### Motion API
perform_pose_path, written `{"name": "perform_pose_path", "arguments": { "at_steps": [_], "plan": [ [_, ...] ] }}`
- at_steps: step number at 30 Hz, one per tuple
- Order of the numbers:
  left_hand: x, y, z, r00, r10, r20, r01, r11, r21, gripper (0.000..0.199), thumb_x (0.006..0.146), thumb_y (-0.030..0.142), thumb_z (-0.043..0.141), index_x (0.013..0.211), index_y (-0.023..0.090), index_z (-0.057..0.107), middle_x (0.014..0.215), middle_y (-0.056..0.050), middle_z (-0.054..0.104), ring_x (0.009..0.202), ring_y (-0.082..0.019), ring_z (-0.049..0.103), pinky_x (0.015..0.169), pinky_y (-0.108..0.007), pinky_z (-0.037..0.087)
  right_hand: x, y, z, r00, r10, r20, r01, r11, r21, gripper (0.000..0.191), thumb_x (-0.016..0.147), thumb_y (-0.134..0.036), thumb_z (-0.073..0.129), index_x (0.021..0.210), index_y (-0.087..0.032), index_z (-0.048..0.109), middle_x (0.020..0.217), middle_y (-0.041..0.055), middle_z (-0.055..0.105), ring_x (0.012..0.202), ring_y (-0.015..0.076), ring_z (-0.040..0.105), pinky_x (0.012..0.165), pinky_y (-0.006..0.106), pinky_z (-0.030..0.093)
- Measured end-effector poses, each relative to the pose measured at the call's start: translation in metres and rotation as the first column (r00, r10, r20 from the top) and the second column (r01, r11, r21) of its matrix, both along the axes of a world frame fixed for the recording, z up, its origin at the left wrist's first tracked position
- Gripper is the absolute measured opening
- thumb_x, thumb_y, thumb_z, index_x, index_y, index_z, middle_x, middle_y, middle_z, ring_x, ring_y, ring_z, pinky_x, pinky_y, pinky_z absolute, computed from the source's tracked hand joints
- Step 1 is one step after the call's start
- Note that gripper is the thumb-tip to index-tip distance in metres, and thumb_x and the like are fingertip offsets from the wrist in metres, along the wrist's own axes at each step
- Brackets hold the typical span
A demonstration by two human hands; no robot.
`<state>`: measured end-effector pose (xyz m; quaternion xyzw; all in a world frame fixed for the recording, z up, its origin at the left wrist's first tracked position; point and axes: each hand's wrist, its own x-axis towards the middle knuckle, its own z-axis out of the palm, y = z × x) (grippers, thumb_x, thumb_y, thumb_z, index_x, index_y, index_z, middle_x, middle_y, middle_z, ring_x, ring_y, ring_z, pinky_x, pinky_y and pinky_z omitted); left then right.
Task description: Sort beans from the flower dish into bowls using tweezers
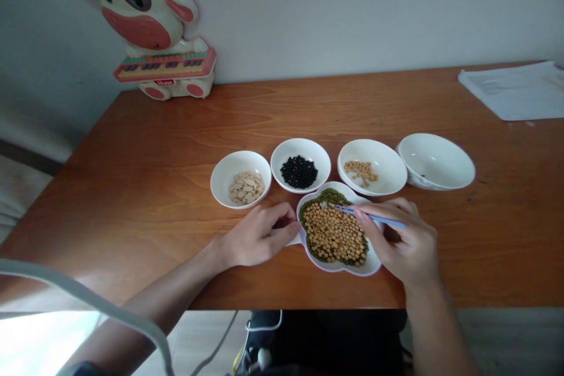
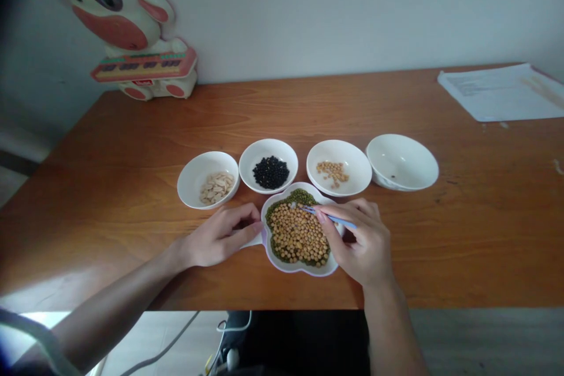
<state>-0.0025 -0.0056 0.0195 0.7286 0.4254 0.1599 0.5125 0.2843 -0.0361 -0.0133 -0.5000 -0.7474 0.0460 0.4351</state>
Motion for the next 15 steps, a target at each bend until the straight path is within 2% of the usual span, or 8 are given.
{"name": "perform_pose_path", "arguments": {
  "at_steps": [8,15],
  "plan": [
    [-0.0034,-0.0005,-0.0036,0.999,-0.021,0.025,0.019,0.997,0.079,0.027,0.102,0.039,0.055,0.091,0.018,0.067,0.075,-0.002,0.068,0.059,-0.012,0.054,0.051,-0.024,0.038,-0.0007,-0.0006,-0.0019,1.000,-0.023,-0.018,0.022,0.999,-0.032,0.017,0.091,-0.023,0.075,0.105,-0.032,0.080,0.094,0.0005,0.083,0.073,0.0202,0.068,0.071,0.040,0.052],
    [0.0011,0.0043,-0.0034,1.000,0.014,0.011,-0.014,0.999,-0.044,0.038,0.103,0.051,0.051,0.087,0.019,0.064,0.066,0.001,0.063,0.056,-0.012,0.056,0.048,-0.023,0.037,0.0002,-0.0001,-0.0049,1.000,0.004,-0.025,-0.004,1.000,-0.020,0.020,0.091,-0.021,0.076,0.107,-0.031,0.079,0.097,0.0006,0.083,0.080,0.0207,0.068,0.073,0.039,0.053]
  ]
}}
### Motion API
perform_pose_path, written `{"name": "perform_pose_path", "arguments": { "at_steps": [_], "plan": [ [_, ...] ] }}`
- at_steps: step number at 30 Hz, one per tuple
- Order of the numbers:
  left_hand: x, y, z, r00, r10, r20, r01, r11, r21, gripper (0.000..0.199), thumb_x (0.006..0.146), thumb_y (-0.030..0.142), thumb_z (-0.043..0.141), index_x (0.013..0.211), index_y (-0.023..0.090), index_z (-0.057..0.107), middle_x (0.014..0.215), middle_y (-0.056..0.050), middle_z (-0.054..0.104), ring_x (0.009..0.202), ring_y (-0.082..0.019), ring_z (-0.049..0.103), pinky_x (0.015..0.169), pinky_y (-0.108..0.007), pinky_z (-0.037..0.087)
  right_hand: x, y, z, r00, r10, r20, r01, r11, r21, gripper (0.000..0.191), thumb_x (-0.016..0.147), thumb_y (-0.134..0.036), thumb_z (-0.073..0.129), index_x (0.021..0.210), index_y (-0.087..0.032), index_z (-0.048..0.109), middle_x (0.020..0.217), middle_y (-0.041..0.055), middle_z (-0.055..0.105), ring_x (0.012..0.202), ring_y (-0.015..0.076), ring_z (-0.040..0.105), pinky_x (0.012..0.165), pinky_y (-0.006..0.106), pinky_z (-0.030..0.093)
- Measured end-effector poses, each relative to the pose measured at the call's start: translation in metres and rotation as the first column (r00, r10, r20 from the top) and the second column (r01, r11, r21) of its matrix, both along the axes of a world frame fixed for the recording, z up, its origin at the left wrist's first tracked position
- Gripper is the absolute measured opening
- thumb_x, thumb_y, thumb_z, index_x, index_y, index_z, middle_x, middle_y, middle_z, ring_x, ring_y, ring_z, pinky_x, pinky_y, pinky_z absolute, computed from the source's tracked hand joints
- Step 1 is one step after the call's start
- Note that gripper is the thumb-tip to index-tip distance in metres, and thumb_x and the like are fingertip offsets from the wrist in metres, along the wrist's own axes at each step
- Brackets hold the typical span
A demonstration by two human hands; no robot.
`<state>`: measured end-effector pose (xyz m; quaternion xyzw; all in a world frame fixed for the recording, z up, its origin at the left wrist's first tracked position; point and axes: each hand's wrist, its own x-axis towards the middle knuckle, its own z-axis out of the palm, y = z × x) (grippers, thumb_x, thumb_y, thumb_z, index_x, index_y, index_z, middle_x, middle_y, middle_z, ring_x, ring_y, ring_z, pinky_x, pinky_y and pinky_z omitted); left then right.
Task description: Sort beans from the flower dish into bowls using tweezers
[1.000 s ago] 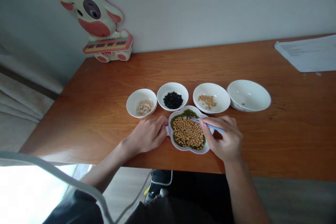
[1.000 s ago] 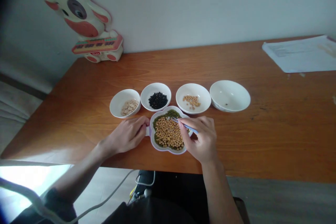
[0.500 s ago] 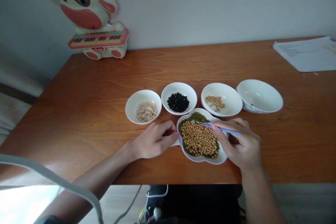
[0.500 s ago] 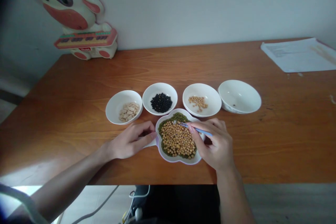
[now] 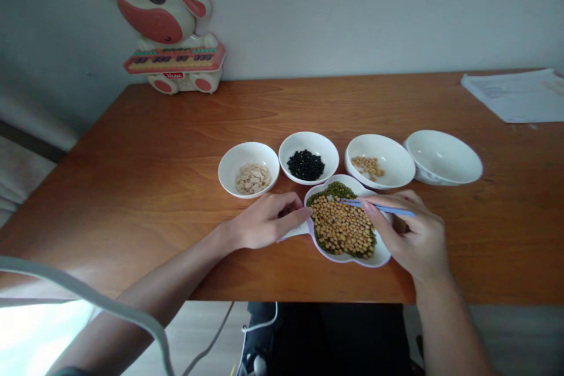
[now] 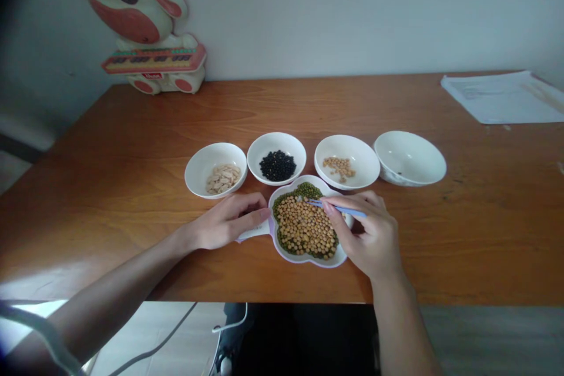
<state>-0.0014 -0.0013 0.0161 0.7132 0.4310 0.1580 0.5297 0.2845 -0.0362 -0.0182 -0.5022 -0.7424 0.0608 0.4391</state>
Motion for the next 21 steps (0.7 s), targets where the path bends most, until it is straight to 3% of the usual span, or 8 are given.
{"name": "perform_pose_path", "arguments": {
  "at_steps": [4,9,11,14,18,21],
  "plan": [
    [0.004,-0.002,0.002,0.999,0.034,-0.032,-0.034,0.999,0.002,0.039,0.103,0.051,0.048,0.083,0.020,0.060,0.065,0.001,0.060,0.055,-0.012,0.057,0.048,-0.022,0.039,0.002,0.001,0.002,0.999,0.029,-0.021,-0.029,0.999,0.013,0.018,0.090,-0.021,0.075,0.105,-0.030,0.079,0.097,0.0002,0.083,0.083,0.0216,0.071,0.076,0.040,0.056],
    [0.012,-0.002,0.016,0.984,-0.161,-0.081,0.160,0.987,-0.014,0.049,0.105,0.053,0.042,0.077,0.019,0.064,0.061,0.000,0.061,0.053,-0.013,0.056,0.048,-0.023,0.039,0.014,0.001,0.004,0.993,0.118,-0.012,-0.118,0.993,0.020,0.019,0.091,-0.019,0.075,0.106,-0.029,0.078,0.099,0.0005,0.083,0.082,0.0195,0.071,0.073,0.036,0.058],
    [0.018,0.001,0.022,0.966,-0.200,-0.165,0.206,0.978,0.020,0.057,0.106,0.055,0.039,0.067,0.020,0.061,0.056,-0.001,0.060,0.048,-0.013,0.053,0.047,-0.025,0.036,0.021,0.003,0.005,0.988,0.157,-0.006,-0.157,0.987,0.022,0.018,0.091,-0.019,0.075,0.106,-0.028,0.078,0.099,0.0008,0.083,0.083,0.0190,0.072,0.072,0.035,0.059],
    [0.029,0.005,0.027,0.915,-0.154,-0.373,0.216,0.967,0.132,0.067,0.108,0.056,0.031,0.056,0.021,0.053,0.049,-0.001,0.055,0.045,-0.013,0.050,0.052,-0.028,0.036,0.029,0.007,0.008,0.975,0.224,0.009,-0.224,0.975,0.014,0.015,0.092,-0.020,0.074,0.105,-0.028,0.078,0.099,0.0011,0.083,0.082,0.0185,0.073,0.071,0.034,0.061],
    [0.038,0.007,0.026,0.842,-0.064,-0.536,0.257,0.921,0.293,0.056,0.106,0.051,0.036,0.071,0.018,0.064,0.064,-0.005,0.066,0.055,-0.016,0.058,0.065,-0.031,0.042,0.035,0.018,0.017,0.953,0.301,0.019,-0.301,0.953,-0.033,0.011,0.094,-0.023,0.070,0.099,-0.026,0.080,0.096,0.0025,0.083,0.083,0.0187,0.077,0.073,0.032,0.064],
    [0.038,0.007,0.026,0.824,-0.094,-0.559,0.299,0.910,0.287,0.049,0.106,0.047,0.035,0.081,0.016,0.065,0.069,-0.005,0.069,0.056,-0.016,0.059,0.061,-0.030,0.038,0.038,0.025,0.030,0.929,0.367,0.052,-0.364,0.929,-0.065,0.011,0.096,-0.024,0.068,0.099,-0.025,0.079,0.096,0.0025,0.083,0.083,0.0179,0.079,0.073,0.029,0.066]
  ]
}}
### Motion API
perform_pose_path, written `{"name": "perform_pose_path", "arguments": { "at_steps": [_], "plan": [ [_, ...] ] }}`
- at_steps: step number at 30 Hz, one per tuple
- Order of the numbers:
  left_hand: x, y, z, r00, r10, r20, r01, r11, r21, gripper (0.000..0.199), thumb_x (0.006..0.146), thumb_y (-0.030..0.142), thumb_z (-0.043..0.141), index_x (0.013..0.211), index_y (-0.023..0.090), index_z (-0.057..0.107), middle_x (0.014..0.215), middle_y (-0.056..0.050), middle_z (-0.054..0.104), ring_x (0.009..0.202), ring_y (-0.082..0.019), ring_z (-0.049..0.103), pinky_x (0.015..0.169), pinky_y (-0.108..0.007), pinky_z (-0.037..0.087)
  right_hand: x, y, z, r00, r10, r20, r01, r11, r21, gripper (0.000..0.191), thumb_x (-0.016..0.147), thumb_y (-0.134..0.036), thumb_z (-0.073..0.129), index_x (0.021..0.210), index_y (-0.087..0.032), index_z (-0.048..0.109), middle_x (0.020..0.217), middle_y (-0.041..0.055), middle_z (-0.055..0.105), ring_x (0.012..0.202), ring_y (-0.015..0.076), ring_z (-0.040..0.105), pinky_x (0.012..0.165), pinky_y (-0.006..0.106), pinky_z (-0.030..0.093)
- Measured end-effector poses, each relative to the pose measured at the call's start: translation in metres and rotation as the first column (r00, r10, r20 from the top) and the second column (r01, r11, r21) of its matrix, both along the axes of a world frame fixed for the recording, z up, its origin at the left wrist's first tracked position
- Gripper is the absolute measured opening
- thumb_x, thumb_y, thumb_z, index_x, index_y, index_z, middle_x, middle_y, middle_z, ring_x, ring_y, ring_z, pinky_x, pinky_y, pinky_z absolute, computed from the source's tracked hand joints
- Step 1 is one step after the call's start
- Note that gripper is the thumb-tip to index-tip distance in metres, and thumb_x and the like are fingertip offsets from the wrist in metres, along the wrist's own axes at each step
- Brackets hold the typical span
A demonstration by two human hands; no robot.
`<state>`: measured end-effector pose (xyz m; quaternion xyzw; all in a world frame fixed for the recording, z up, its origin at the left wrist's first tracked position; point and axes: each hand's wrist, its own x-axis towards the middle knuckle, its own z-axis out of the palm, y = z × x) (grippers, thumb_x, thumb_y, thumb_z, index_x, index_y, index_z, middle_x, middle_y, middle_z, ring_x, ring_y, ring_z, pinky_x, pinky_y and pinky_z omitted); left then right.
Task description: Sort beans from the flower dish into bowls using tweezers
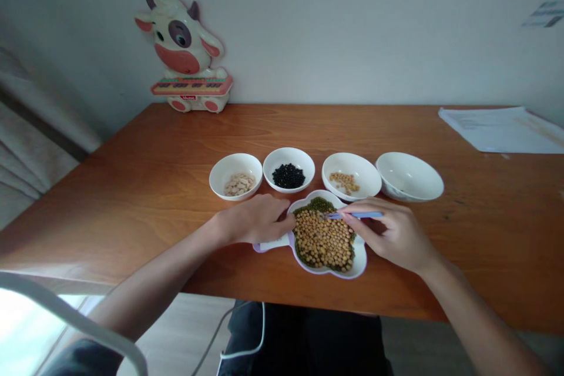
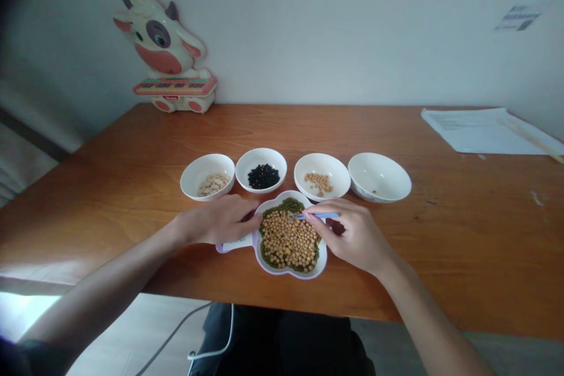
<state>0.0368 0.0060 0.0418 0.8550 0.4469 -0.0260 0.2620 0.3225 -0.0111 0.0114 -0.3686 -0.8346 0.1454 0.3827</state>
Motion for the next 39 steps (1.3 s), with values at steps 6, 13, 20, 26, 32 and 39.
{"name": "perform_pose_path", "arguments": {
  "at_steps": [6,13,20,26,32,39],
  "plan": [
    [-0.010,0.003,-0.002,0.994,-0.067,0.084,0.065,0.998,0.021,0.041,0.104,0.042,0.043,0.078,0.017,0.061,0.060,0.000,0.062,0.048,-0.010,0.047,0.050,-0.028,0.026,-0.002,0.021,0.030,0.948,0.223,0.226,-0.243,0.968,0.065,0.013,0.097,-0.019,0.067,0.103,-0.024,0.076,0.097,0.0010,0.083,0.082,0.0157,0.079,0.075,0.028,0.065],
    [-0.020,0.010,-0.024,0.931,-0.183,0.315,0.169,0.983,0.071,0.048,0.111,0.040,0.035,0.072,0.018,0.053,0.060,0.000,0.059,0.049,-0.009,0.046,0.051,-0.027,0.032,-0.002,0.046,0.037,0.969,0.218,0.118,-0.242,0.937,0.253,0.021,0.088,-0.009,0.073,0.101,-0.024,0.075,0.091,0.0003,0.083,0.078,0.0162,0.079,0.072,0.029,0.065],
    [-0.015,0.004,-0.036,0.916,-0.121,0.382,0.037,0.975,0.220,0.029,0.106,0.032,0.043,0.086,0.017,0.058,0.065,-0.001,0.063,0.053,-0.013,0.057,0.052,-0.027,0.040,0.010,0.030,0.013,0.987,0.154,0.055,-0.161,0.973,0.168,0.024,0.088,-0.008,0.074,0.104,-0.025,0.076,0.093,-0.0005,0.083,0.076,0.0160,0.080,0.063,0.025,0.065],
    [-0.012,0.002,-0.040,0.910,-0.103,0.401,-0.007,0.964,0.265,0.031,0.108,0.033,0.041,0.102,0.014,0.064,0.075,-0.004,0.072,0.060,-0.015,0.067,0.056,-0.027,0.046,-0.002,0.030,0.009,0.969,0.228,0.100,-0.243,0.953,0.179,0.014,0.090,-0.011,0.073,0.101,-0.020,0.074,0.089,0.0011,0.083,0.075,0.0132,0.079,0.069,0.020,0.065],
    [-0.011,0.003,-0.039,0.905,-0.147,0.400,0.051,0.969,0.241,0.034,0.108,0.028,0.039,0.108,0.013,0.070,0.084,-0.007,0.078,0.071,-0.017,0.075,0.063,-0.028,0.053,-0.006,0.027,0.009,0.968,0.229,0.106,-0.245,0.954,0.172,0.010,0.091,-0.013,0.073,0.099,-0.019,0.076,0.089,0.0023,0.083,0.077,0.0138,0.080,0.074,0.021,0.066],
    [-0.013,0.003,-0.043,0.898,-0.153,0.413,0.046,0.965,0.256,0.037,0.108,0.030,0.040,0.112,0.011,0.071,0.083,-0.007,0.078,0.069,-0.017,0.075,0.061,-0.027,0.053,-0.007,0.027,0.006,0.965,0.228,0.128,-0.248,0.954,0.167,0.010,0.089,-0.013,0.074,0.098,-0.018,0.077,0.091,0.0039,0.084,0.077,0.0156,0.080,0.072,0.022,0.066]
  ]
}}
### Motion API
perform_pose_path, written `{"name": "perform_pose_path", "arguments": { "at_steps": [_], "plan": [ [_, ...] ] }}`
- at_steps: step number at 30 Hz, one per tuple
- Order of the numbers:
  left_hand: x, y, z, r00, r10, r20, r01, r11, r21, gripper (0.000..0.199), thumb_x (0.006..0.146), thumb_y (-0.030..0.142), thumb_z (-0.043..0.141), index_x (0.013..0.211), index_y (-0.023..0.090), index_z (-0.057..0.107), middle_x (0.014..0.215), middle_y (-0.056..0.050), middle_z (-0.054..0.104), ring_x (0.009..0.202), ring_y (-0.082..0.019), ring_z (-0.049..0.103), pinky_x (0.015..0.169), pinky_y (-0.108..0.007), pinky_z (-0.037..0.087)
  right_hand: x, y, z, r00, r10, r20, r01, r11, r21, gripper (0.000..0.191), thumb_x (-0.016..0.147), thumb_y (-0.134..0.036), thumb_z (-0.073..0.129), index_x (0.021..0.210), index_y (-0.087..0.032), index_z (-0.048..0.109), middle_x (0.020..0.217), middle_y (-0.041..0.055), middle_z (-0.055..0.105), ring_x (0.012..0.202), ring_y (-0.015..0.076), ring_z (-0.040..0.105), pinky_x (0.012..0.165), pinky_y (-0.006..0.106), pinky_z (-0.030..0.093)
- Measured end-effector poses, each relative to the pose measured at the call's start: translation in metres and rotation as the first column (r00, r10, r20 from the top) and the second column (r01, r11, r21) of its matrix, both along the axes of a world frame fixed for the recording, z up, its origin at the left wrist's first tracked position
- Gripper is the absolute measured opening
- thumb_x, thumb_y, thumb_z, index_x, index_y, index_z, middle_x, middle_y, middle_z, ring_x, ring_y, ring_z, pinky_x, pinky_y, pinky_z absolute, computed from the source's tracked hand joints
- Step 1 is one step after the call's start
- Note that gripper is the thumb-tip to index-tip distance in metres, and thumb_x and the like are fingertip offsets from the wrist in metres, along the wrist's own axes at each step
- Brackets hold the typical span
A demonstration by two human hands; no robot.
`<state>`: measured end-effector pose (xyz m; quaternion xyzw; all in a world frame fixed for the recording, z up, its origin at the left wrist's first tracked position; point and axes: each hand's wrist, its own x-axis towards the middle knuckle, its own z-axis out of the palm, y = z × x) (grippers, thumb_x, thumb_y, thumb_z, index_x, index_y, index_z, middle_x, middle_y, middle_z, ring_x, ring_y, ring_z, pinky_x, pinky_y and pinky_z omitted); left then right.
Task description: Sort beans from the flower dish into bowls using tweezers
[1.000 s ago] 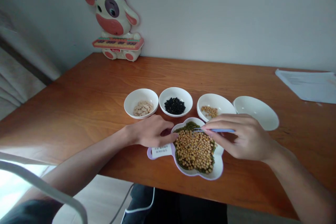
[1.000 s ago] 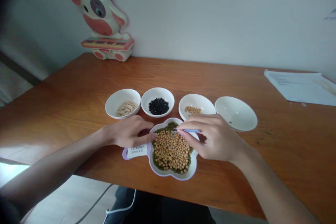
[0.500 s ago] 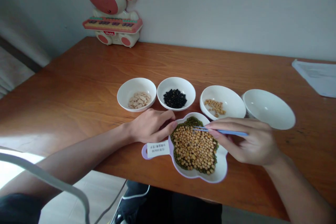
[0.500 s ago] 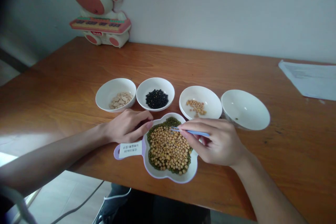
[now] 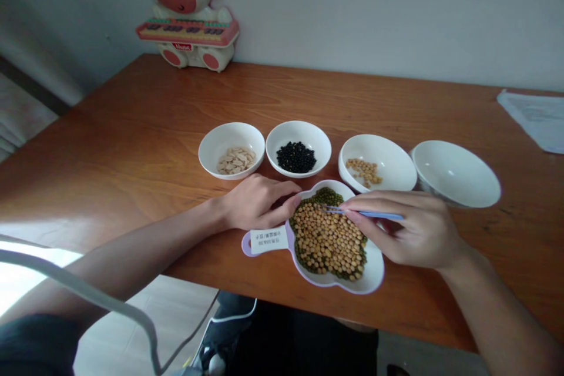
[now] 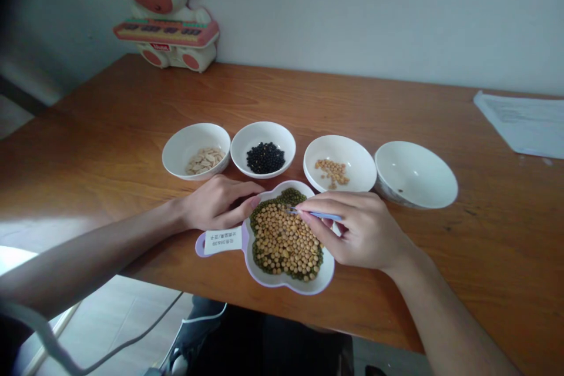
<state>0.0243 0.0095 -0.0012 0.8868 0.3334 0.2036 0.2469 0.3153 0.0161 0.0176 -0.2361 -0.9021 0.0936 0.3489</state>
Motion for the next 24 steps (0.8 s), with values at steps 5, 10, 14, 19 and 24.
{"name": "perform_pose_path", "arguments": {
  "at_steps": [5,10,14,19,24],
  "plan": [
    [0.0000,0.0000,0.0007,1.000,-0.001,-0.007,0.001,1.000,0.020,0.036,0.108,0.030,0.040,0.112,0.011,0.071,0.081,-0.007,0.078,0.066,-0.017,0.073,0.059,-0.027,0.052,0.0013,0.0004,0.0006,1.000,0.005,-0.001,-0.005,1.000,-0.014,0.015,0.088,-0.012,0.074,0.100,-0.020,0.078,0.092,0.0028,0.084,0.077,0.0164,0.080,0.072,0.024,0.066],
    [0.0006,-0.0007,0.0033,1.000,0.007,-0.016,-0.008,1.000,-0.022,0.036,0.108,0.030,0.040,0.111,0.012,0.071,0.081,-0.007,0.077,0.066,-0.016,0.072,0.060,-0.027,0.052,0.0002,-0.0002,0.0022,1.000,0.011,0.012,-0.011,1.000,-0.024,0.015,0.091,-0.013,0.071,0.101,-0.022,0.077,0.092,0.0022,0.084,0.076,0.0169,0.080,0.069,0.026,0.067],
    [0.0006,-0.0008,0.0037,1.000,0.014,-0.019,-0.014,0.999,-0.037,0.036,0.108,0.030,0.040,0.112,0.011,0.071,0.081,-0.007,0.077,0.065,-0.015,0.072,0.059,-0.026,0.051,-0.0002,0.0001,0.0028,1.000,0.015,0.022,-0.015,1.000,-0.018,0.012,0.093,-0.013,0.070,0.101,-0.021,0.076,0.092,0.0031,0.084,0.076,0.0170,0.080,0.067,0.026,0.067],
    [0.0004,-0.0001,0.0025,1.000,0.002,-0.009,-0.002,1.000,-0.023,0.036,0.108,0.030,0.040,0.114,0.011,0.070,0.081,-0.007,0.078,0.066,-0.016,0.073,0.059,-0.026,0.052,-0.0003,0.0014,0.0036,0.999,0.021,0.027,-0.021,1.000,-0.003,0.010,0.094,-0.015,0.070,0.100,-0.020,0.076,0.091,0.0036,0.084,0.075,0.0168,0.080,0.066,0.025,0.067],
    [0.0003,-0.0002,0.0014,1.000,0.007,-0.010,-0.007,1.000,0.004,0.035,0.108,0.030,0.040,0.114,0.012,0.070,0.081,-0.007,0.078,0.066,-0.016,0.073,0.058,-0.026,0.052,-0.0002,0.0014,0.0040,1.000,0.021,0.016,-0.021,1.000,0.004,0.010,0.093,-0.015,0.071,0.100,-0.019,0.077,0.092,0.0042,0.084,0.077,0.0163,0.081,0.069,0.024,0.067]
  ]
}}
